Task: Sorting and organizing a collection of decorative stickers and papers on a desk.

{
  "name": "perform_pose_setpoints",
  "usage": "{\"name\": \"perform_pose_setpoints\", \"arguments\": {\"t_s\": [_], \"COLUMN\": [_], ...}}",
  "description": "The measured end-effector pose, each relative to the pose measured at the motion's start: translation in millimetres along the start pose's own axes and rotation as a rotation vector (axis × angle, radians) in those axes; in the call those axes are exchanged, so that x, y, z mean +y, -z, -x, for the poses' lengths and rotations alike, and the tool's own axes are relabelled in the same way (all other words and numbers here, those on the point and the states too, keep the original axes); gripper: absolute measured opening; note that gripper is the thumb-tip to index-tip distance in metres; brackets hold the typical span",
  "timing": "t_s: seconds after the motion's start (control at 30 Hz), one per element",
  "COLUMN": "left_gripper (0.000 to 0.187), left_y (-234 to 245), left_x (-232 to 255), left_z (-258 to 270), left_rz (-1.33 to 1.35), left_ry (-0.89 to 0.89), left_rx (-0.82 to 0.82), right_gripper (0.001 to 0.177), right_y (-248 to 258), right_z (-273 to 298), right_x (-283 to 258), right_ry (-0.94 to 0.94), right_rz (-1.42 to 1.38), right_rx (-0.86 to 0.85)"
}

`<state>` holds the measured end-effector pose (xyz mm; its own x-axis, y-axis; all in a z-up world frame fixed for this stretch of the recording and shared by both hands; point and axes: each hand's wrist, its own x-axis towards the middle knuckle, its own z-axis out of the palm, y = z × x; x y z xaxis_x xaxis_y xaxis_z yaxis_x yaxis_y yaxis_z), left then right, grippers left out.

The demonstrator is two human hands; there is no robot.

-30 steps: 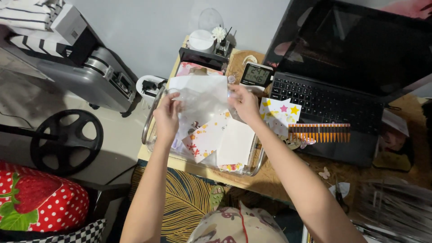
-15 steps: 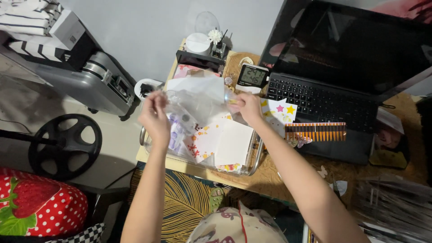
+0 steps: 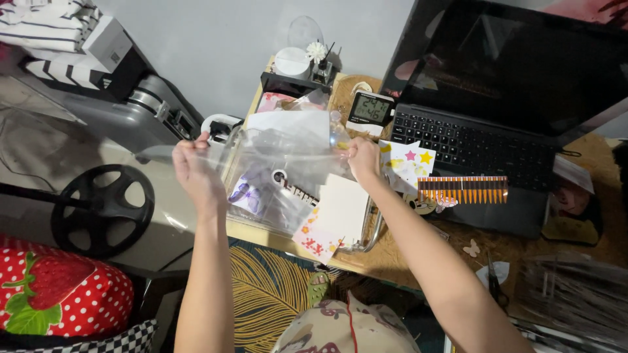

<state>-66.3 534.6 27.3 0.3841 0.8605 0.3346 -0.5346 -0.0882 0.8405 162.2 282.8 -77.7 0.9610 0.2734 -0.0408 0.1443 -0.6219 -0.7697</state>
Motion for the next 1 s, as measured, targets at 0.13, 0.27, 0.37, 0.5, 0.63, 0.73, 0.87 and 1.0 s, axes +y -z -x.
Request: {"name": "perform_pose_setpoints", "arguments": {"t_s": [0.13, 0.27, 0.37, 0.5, 0.63, 0.73, 0.87, 1.0], "left_gripper": [0.017, 0.017, 0.02, 0.019, 0.014, 0.01, 0.008, 0.016], "left_y": [0.7, -6.3, -18.2, -18.3, -14.5, 2.8, 28.6, 46.2], "left_x": [27.6, 47.9, 55.6, 44.6, 51.2, 40.1, 32.6, 23.4], "left_z": [6.4, 11.4, 18.8, 33.0, 41.0, 45.3, 50.3, 56.0], "left_rz": [-0.135, -0.314, -0.352, -0.237, 0.143, 0.471, 0.453, 0.386], "left_ry": [0.009, 0.164, 0.166, 0.248, 0.316, 0.356, 0.325, 0.318], "left_rx": [-0.172, -0.312, -0.478, -0.619, -0.572, -0.469, -0.362, -0.169], "right_gripper": [0.018, 0.071, 0.074, 0.085, 0.066, 0.057, 0.018, 0.019], "right_y": [1.2, 17.7, -1.7, -39.7, -75.8, -69.1, -66.0, -52.8], "right_z": [-1.7, 32.6, 40.3, 36.8, 23.9, 31.6, 19.0, 12.0], "right_x": [-5.0, -79.7, -120.1, -145.6, -129.7, -138.4, -125.0, -126.6], "right_ry": [0.012, 0.477, 0.756, 0.895, 0.838, 0.743, 0.663, 0.836], "right_rz": [0.209, 0.323, 0.295, 0.232, 0.329, 0.249, 0.328, 0.213], "right_rx": [-0.012, 0.175, 0.019, -0.355, -0.628, -0.763, -0.671, -0.426]}}
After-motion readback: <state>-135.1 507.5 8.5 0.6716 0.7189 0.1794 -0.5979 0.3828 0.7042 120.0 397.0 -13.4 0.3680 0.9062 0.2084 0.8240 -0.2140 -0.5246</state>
